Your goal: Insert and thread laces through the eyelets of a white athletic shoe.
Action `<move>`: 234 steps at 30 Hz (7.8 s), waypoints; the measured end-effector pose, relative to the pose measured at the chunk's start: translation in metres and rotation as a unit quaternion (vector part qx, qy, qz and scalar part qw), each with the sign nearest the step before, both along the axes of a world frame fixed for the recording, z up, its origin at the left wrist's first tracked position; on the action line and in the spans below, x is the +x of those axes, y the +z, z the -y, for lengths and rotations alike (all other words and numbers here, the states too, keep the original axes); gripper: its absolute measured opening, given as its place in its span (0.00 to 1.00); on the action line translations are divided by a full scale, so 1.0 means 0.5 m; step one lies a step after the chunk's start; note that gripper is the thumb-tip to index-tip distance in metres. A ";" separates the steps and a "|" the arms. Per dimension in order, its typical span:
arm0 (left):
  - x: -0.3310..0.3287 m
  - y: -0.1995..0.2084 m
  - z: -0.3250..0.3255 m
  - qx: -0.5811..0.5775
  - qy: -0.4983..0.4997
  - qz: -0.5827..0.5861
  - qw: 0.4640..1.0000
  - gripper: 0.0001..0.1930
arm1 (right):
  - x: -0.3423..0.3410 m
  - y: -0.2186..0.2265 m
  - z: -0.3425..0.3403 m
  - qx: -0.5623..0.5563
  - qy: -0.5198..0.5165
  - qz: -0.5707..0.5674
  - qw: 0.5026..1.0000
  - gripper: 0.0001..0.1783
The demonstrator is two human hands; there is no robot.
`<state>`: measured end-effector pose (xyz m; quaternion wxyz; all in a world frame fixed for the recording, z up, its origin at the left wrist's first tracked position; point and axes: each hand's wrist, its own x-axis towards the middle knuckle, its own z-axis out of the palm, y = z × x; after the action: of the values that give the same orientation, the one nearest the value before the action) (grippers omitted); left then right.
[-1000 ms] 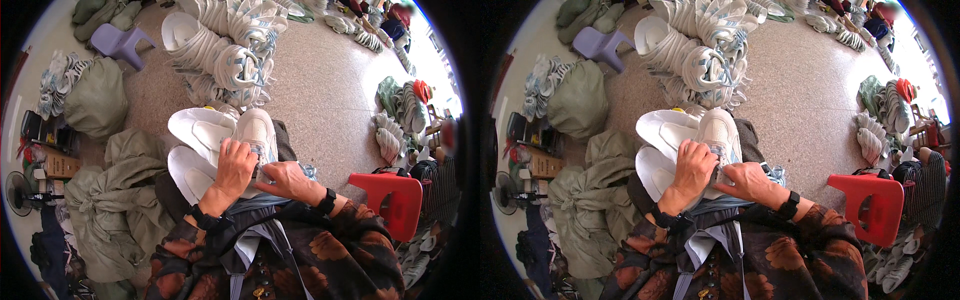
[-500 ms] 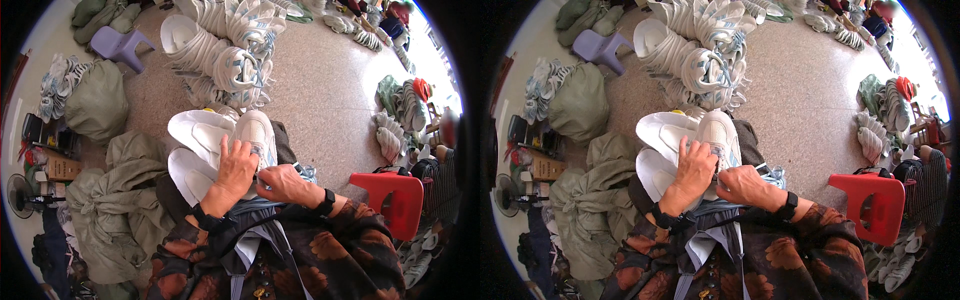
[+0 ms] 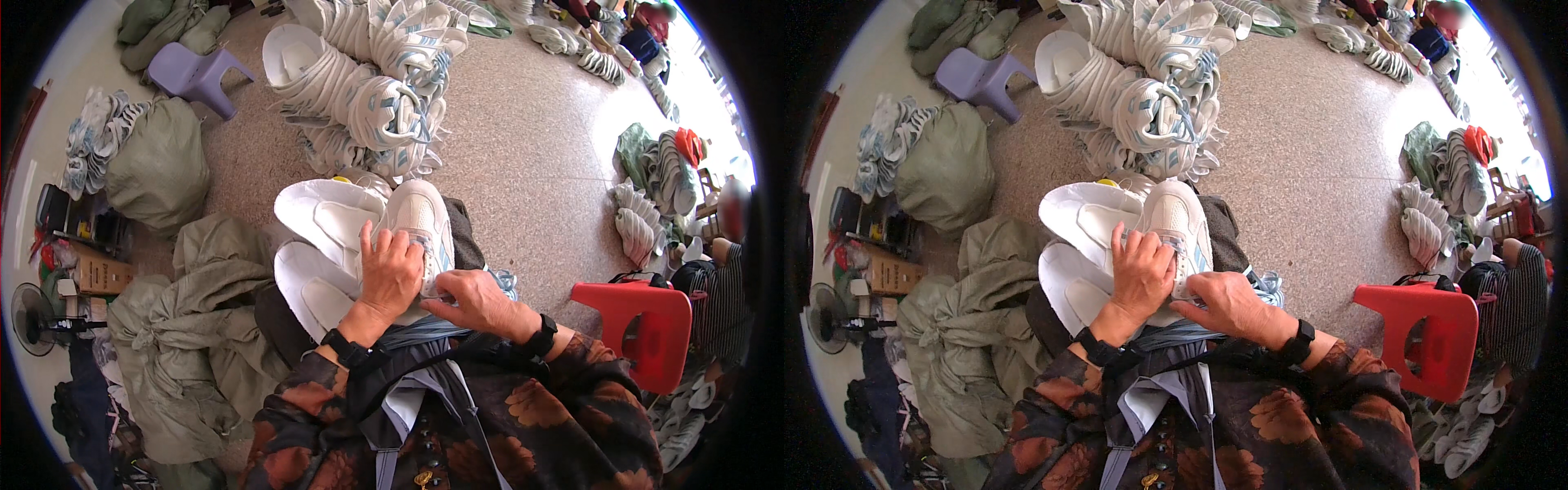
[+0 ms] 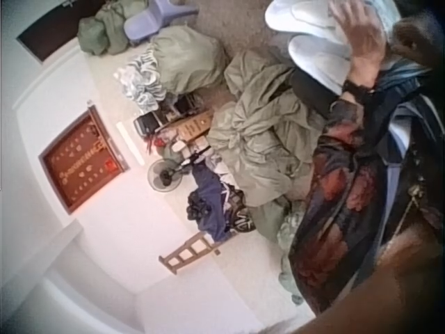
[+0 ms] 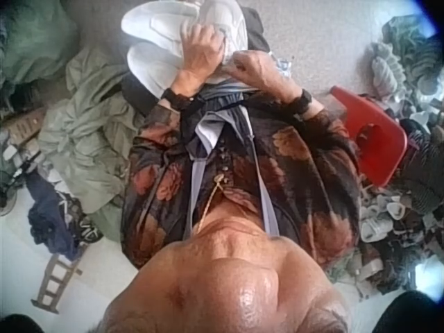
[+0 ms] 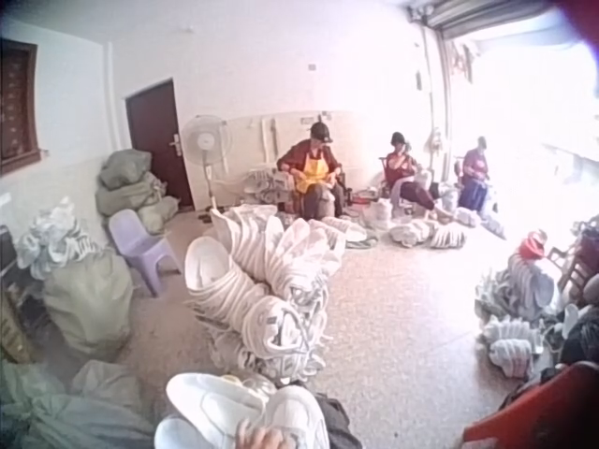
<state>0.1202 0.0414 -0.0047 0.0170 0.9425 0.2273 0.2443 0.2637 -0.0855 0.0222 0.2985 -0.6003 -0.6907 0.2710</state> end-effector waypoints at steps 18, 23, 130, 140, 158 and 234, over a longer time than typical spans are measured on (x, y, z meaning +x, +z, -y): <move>-0.113 0.277 -0.028 -0.721 -0.109 0.223 0.647 0.03 | -0.018 -0.026 -0.072 0.003 0.005 0.054 0.999 0.19; -0.222 0.319 -0.115 -0.629 -0.153 0.386 0.657 0.11 | -0.001 -0.028 -0.080 -0.021 0.018 0.017 0.999 0.19; -0.064 0.027 0.032 -0.583 -0.035 0.133 0.801 0.18 | 0.035 0.007 -0.101 0.007 -0.081 0.017 0.997 0.11; -0.071 -0.009 0.047 -0.631 -0.028 0.202 0.749 0.13 | 0.007 -0.003 -0.093 -0.055 -0.033 0.100 0.993 0.19; -0.466 0.125 -0.083 -0.618 0.197 0.248 0.720 0.08 | -0.002 0.006 -0.100 0.017 -0.125 0.013 0.992 0.13; -0.120 0.073 -0.014 -0.157 0.045 0.132 0.978 0.15 | -0.048 -0.030 -0.091 0.036 -0.110 -0.123 0.986 0.18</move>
<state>0.0603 0.0484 0.0319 0.1837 0.8764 0.3003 0.3286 0.2400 -0.0399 0.0074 0.4308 -0.6238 -0.5874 0.2832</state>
